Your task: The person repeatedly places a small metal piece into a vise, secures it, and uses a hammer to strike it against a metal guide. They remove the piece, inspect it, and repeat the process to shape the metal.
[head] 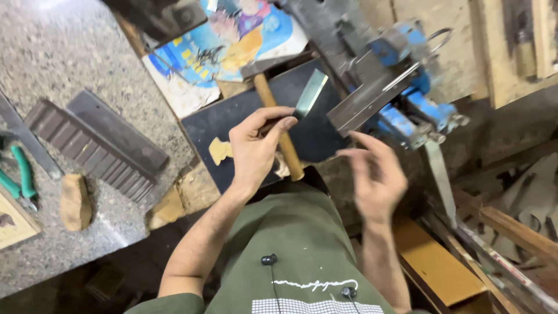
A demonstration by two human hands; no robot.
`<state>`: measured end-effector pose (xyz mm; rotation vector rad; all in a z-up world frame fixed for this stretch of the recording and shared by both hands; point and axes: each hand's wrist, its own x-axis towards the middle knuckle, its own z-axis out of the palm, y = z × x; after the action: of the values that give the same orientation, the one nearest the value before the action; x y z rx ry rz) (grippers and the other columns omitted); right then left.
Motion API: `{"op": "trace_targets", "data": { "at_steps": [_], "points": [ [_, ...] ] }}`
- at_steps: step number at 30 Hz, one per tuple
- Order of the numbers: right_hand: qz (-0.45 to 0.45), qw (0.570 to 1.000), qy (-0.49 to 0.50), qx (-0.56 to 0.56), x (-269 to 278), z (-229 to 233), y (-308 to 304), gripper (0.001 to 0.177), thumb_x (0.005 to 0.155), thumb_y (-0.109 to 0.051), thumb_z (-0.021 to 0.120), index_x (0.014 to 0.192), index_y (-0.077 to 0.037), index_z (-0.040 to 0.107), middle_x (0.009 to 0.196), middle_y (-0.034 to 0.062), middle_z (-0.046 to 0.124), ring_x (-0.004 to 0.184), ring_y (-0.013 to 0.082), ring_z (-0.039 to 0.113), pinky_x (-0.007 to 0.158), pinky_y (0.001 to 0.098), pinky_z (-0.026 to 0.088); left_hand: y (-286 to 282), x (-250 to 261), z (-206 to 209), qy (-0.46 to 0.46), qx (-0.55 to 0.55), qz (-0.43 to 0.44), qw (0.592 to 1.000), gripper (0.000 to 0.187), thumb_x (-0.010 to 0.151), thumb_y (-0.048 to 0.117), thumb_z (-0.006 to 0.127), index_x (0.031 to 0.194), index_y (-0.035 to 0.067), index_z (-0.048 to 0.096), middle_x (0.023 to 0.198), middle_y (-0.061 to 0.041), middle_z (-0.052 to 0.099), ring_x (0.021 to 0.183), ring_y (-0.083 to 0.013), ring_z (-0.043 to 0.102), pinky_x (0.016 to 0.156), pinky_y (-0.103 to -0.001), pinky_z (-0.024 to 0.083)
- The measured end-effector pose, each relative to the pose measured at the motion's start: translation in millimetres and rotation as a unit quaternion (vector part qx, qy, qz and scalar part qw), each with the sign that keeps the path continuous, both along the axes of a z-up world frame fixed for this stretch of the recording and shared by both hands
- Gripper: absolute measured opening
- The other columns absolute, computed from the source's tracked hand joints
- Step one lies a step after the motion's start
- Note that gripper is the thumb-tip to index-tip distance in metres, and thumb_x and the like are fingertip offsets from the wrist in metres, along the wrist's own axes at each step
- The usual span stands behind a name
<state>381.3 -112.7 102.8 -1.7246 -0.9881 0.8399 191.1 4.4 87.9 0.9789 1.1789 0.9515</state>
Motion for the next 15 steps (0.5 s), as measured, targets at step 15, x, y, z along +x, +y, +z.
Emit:
{"op": "trace_targets", "data": {
  "at_steps": [15],
  "points": [
    [-0.007,0.84,-0.272,-0.469,296.3,-161.5,-285.1,0.053,0.084,-0.054,0.08,0.106,-0.006,0.076,0.067,0.0188,0.067,0.066,0.0359,0.063,0.068,0.0448,0.052,111.5,106.2,-57.3,0.178,0.196,-0.029,0.964,0.015,0.091,0.002,0.079,0.105,0.001,0.076,0.092,-0.003,0.076,0.081,-0.0069,0.068,0.075,-0.022,0.055]
  ]
}}
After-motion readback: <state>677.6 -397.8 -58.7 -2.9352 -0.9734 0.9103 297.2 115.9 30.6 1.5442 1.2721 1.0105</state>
